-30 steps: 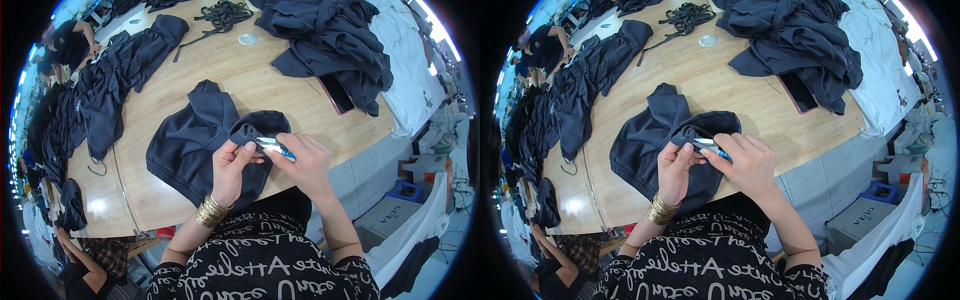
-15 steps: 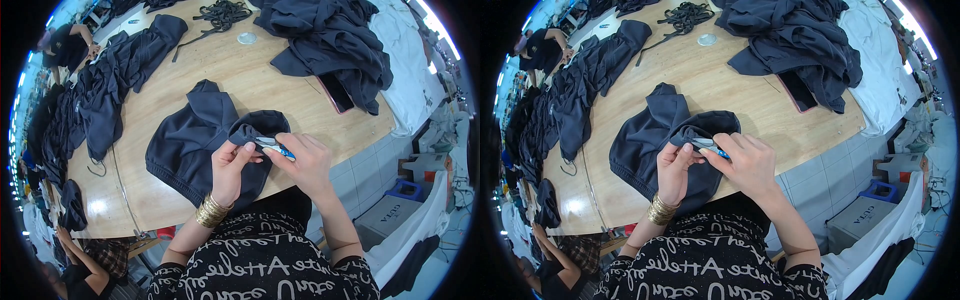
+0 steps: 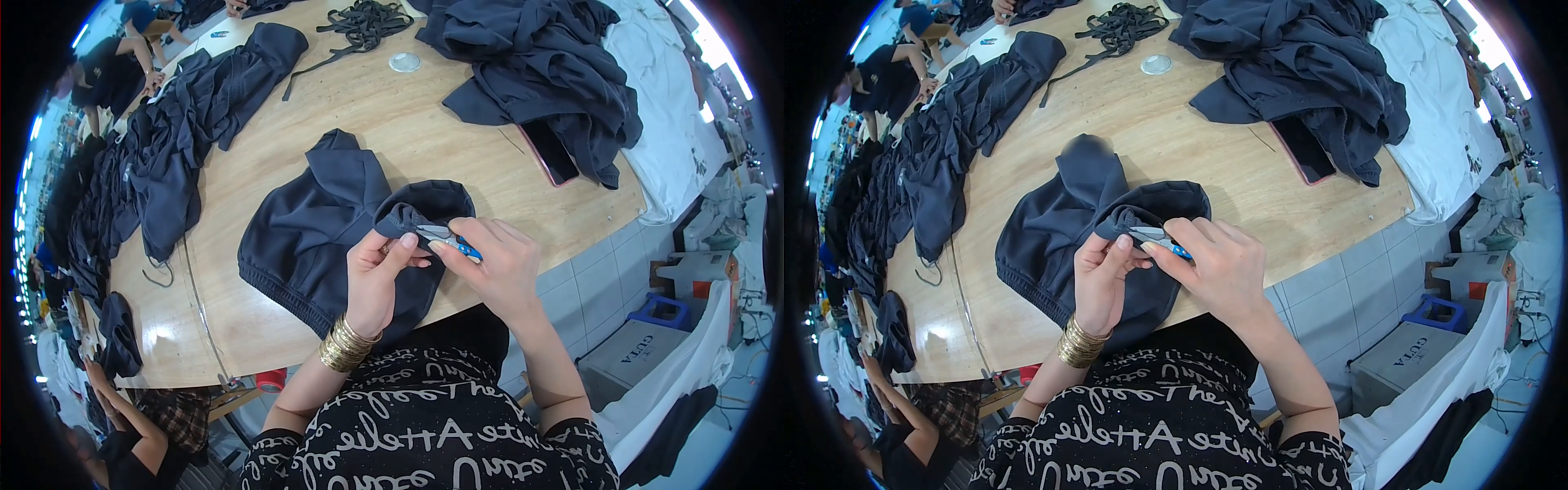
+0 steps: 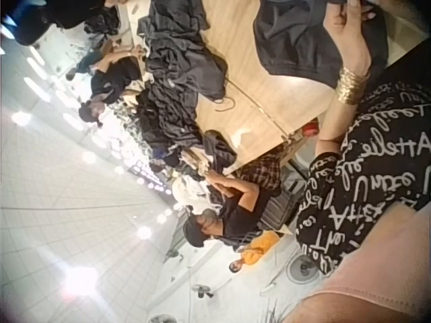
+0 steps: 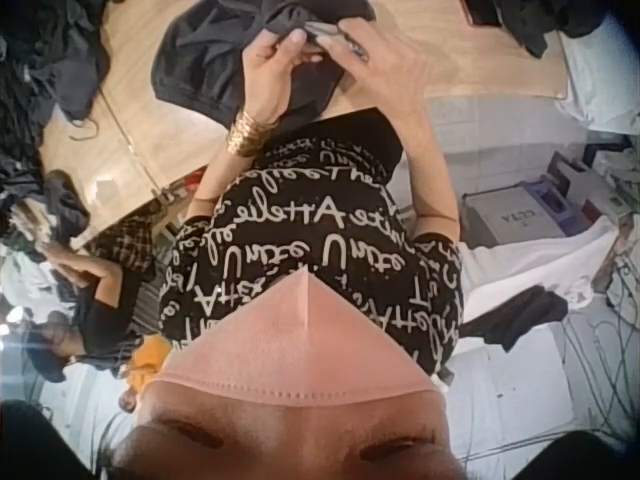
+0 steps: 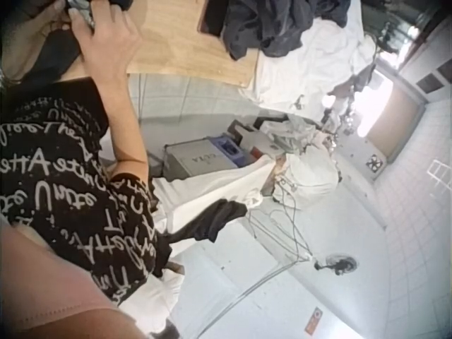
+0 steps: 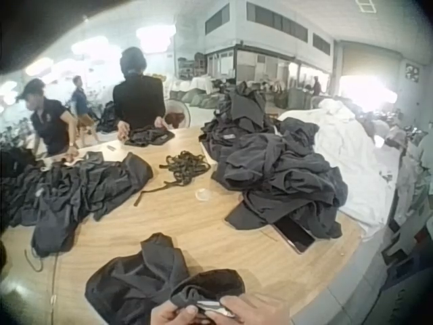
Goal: Trimming loose threads and inspecting seams on grey fabric garments.
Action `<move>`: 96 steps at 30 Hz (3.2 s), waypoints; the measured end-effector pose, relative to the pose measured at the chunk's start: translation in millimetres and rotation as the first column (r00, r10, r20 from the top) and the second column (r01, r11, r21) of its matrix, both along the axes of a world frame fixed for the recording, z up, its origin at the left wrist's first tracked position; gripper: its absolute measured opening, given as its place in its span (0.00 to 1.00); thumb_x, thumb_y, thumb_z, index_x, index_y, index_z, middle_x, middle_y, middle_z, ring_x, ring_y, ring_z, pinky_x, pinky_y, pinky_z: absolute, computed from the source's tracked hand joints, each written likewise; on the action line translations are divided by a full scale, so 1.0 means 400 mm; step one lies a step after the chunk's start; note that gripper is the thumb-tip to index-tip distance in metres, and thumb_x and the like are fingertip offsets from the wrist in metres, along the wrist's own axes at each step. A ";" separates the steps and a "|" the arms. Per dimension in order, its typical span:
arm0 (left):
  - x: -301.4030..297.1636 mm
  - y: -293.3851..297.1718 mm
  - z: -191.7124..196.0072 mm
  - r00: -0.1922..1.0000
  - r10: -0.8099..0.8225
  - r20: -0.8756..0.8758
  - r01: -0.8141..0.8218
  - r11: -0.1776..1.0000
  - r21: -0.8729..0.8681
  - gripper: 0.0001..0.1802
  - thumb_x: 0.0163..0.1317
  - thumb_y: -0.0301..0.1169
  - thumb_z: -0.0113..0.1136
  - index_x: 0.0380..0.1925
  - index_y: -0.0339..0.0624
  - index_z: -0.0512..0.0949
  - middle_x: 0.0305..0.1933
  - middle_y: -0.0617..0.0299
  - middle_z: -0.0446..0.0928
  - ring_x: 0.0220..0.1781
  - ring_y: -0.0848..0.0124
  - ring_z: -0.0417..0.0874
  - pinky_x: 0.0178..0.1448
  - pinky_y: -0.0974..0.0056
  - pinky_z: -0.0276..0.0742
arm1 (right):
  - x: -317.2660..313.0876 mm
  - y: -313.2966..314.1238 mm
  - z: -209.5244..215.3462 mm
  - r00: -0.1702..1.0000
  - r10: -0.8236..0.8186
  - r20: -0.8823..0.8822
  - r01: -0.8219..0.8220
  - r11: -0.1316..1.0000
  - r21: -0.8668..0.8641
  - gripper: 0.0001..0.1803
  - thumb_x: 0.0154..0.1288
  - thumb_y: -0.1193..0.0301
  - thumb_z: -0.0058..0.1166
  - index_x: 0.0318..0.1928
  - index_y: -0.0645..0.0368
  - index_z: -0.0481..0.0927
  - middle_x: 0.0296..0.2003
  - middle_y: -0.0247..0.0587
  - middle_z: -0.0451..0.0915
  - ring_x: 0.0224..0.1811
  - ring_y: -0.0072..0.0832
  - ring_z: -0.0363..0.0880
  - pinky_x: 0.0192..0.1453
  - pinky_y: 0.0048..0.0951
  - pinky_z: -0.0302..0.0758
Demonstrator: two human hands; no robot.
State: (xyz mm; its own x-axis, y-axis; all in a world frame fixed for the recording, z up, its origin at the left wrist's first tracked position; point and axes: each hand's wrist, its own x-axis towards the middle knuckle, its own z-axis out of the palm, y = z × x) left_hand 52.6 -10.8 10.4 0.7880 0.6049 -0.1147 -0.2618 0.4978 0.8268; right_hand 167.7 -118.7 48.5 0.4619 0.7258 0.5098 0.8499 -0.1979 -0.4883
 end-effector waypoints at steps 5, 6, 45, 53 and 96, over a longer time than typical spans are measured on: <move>0.000 0.000 0.001 1.000 0.000 -0.004 0.000 1.000 -0.001 0.10 0.62 0.25 0.53 0.43 0.34 0.75 0.36 0.60 0.79 0.36 0.76 0.79 0.40 0.68 0.78 | 0.002 -0.003 0.005 1.000 -0.001 -0.026 0.000 0.999 -0.041 0.12 0.47 0.66 0.64 0.30 0.58 0.77 0.22 0.36 0.76 0.22 0.31 0.75 0.24 0.28 0.68; -0.001 0.000 0.000 1.000 -0.003 -0.001 0.003 1.000 -0.004 0.11 0.62 0.25 0.53 0.43 0.34 0.75 0.36 0.60 0.79 0.36 0.76 0.79 0.40 0.68 0.78 | 0.002 -0.004 0.006 0.999 0.002 -0.034 -0.004 0.999 -0.054 0.12 0.47 0.66 0.64 0.30 0.58 0.77 0.22 0.36 0.76 0.22 0.31 0.75 0.24 0.28 0.68; -0.018 0.009 0.018 0.997 -0.060 -0.038 0.062 0.997 0.043 0.12 0.66 0.30 0.47 0.42 0.33 0.75 0.38 0.57 0.80 0.37 0.73 0.80 0.41 0.68 0.76 | 0.025 0.033 0.033 0.876 -0.279 -0.392 0.213 0.955 -0.205 0.09 0.54 0.76 0.56 0.38 0.57 0.77 0.24 0.40 0.75 0.23 0.31 0.75 0.30 0.27 0.70; 0.001 0.023 0.019 0.998 -0.056 0.008 0.056 0.998 0.019 0.12 0.64 0.29 0.52 0.42 0.34 0.77 0.37 0.61 0.80 0.36 0.77 0.79 0.41 0.71 0.75 | 0.105 -0.002 0.031 0.907 -0.393 -0.155 0.319 0.878 -0.357 0.09 0.54 0.74 0.57 0.37 0.58 0.78 0.32 0.42 0.80 0.32 0.34 0.80 0.34 0.29 0.73; 0.004 0.021 0.006 0.978 -0.200 -0.055 0.195 0.977 -0.083 0.11 0.59 0.26 0.58 0.43 0.38 0.76 0.31 0.71 0.73 0.32 0.83 0.70 0.41 0.76 0.68 | -0.010 0.023 -0.013 0.541 0.011 -0.841 0.029 0.999 0.031 0.09 0.58 0.69 0.58 0.32 0.63 0.75 0.23 0.27 0.72 0.26 0.11 0.65 0.30 0.15 0.63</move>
State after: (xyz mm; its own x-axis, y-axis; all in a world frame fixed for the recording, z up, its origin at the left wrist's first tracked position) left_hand 54.4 -2.5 12.7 0.8808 0.4254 -0.2077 -0.1008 0.5972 0.7957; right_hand 163.5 -109.6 43.3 0.6995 0.7089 -0.0902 0.0436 -0.1683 -0.9848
